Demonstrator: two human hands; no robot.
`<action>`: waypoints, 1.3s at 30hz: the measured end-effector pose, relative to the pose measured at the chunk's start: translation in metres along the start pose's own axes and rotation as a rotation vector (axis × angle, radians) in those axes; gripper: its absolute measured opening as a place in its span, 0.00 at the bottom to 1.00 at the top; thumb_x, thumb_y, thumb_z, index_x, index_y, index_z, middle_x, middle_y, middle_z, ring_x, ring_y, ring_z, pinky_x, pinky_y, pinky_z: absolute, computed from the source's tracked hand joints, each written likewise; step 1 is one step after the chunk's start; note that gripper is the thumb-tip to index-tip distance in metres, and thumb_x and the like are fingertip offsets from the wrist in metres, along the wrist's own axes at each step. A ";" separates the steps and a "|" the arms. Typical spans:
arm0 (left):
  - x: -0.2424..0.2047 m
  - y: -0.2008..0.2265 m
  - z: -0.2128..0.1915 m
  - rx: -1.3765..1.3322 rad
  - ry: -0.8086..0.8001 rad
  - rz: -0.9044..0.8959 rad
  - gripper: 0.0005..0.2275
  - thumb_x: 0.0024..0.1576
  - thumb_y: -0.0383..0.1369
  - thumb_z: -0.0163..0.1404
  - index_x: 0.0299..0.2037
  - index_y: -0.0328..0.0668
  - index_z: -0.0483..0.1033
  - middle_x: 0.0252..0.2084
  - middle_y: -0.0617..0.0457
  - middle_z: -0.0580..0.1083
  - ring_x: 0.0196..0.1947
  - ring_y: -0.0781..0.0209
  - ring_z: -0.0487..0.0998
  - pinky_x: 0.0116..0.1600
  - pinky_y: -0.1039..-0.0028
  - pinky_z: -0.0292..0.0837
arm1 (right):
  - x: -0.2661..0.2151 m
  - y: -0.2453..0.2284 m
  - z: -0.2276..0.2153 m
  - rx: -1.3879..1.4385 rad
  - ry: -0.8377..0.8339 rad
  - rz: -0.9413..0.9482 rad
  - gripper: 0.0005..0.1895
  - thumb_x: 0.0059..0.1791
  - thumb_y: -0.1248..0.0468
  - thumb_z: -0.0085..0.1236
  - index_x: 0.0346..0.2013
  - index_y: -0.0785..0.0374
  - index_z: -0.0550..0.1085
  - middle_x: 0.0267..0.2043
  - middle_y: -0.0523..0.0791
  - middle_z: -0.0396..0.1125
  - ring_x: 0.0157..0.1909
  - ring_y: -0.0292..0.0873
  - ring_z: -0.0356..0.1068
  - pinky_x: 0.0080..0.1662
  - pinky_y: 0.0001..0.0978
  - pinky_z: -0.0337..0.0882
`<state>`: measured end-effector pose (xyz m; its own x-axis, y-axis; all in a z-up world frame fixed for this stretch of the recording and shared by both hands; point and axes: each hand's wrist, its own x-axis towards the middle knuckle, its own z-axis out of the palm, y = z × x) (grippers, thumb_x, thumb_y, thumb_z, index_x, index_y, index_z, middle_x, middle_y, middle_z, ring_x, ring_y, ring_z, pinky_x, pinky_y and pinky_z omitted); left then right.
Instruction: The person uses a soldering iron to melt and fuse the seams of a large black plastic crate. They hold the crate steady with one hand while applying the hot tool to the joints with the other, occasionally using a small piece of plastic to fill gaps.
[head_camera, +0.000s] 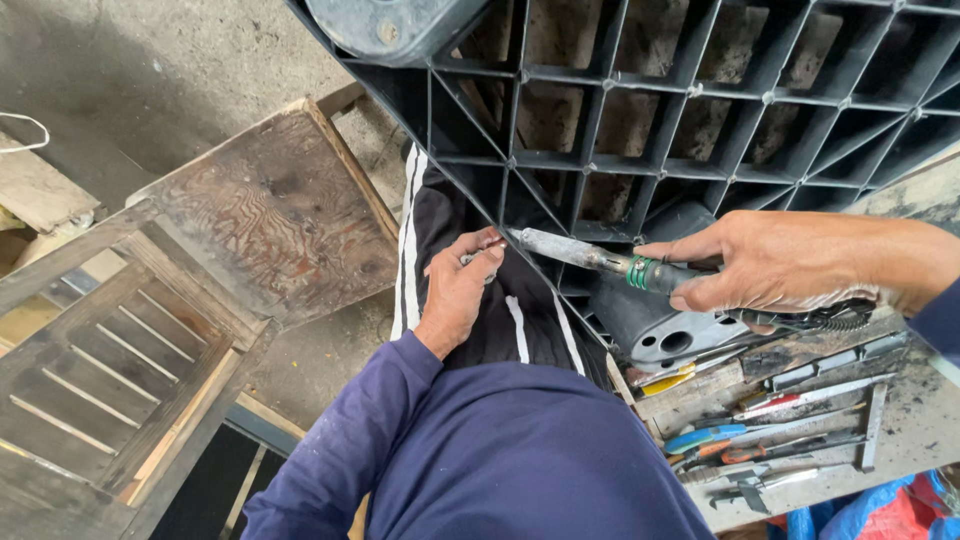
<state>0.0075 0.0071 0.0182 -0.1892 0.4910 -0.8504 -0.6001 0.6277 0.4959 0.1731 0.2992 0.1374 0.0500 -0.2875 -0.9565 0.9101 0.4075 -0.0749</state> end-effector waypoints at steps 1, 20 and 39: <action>-0.002 -0.002 0.000 0.004 0.012 -0.005 0.17 0.58 0.31 0.53 0.56 0.31 0.77 0.44 0.55 0.79 0.40 0.74 0.74 0.49 0.82 0.69 | 0.001 0.003 0.003 -0.085 0.021 -0.021 0.35 0.52 0.42 0.62 0.74 0.35 0.67 0.23 0.46 0.59 0.23 0.41 0.58 0.27 0.36 0.63; 0.004 -0.008 -0.003 -0.141 -0.042 -0.023 0.18 0.57 0.28 0.52 0.57 0.26 0.75 0.47 0.53 0.77 0.38 0.74 0.71 0.46 0.83 0.68 | -0.009 0.002 0.013 0.073 -0.013 -0.008 0.39 0.43 0.38 0.61 0.69 0.33 0.65 0.40 0.45 0.78 0.38 0.43 0.76 0.43 0.38 0.76; 0.003 -0.009 0.000 -0.146 -0.032 -0.024 0.20 0.56 0.29 0.53 0.58 0.26 0.75 0.48 0.52 0.77 0.45 0.70 0.74 0.54 0.80 0.68 | -0.005 0.006 0.008 -0.096 0.014 0.031 0.38 0.46 0.43 0.61 0.72 0.33 0.66 0.14 0.46 0.61 0.21 0.41 0.65 0.36 0.39 0.70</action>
<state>0.0125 0.0027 0.0107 -0.1499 0.4973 -0.8545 -0.7110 0.5464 0.4427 0.1811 0.2963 0.1437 0.0712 -0.2618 -0.9625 0.8644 0.4977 -0.0714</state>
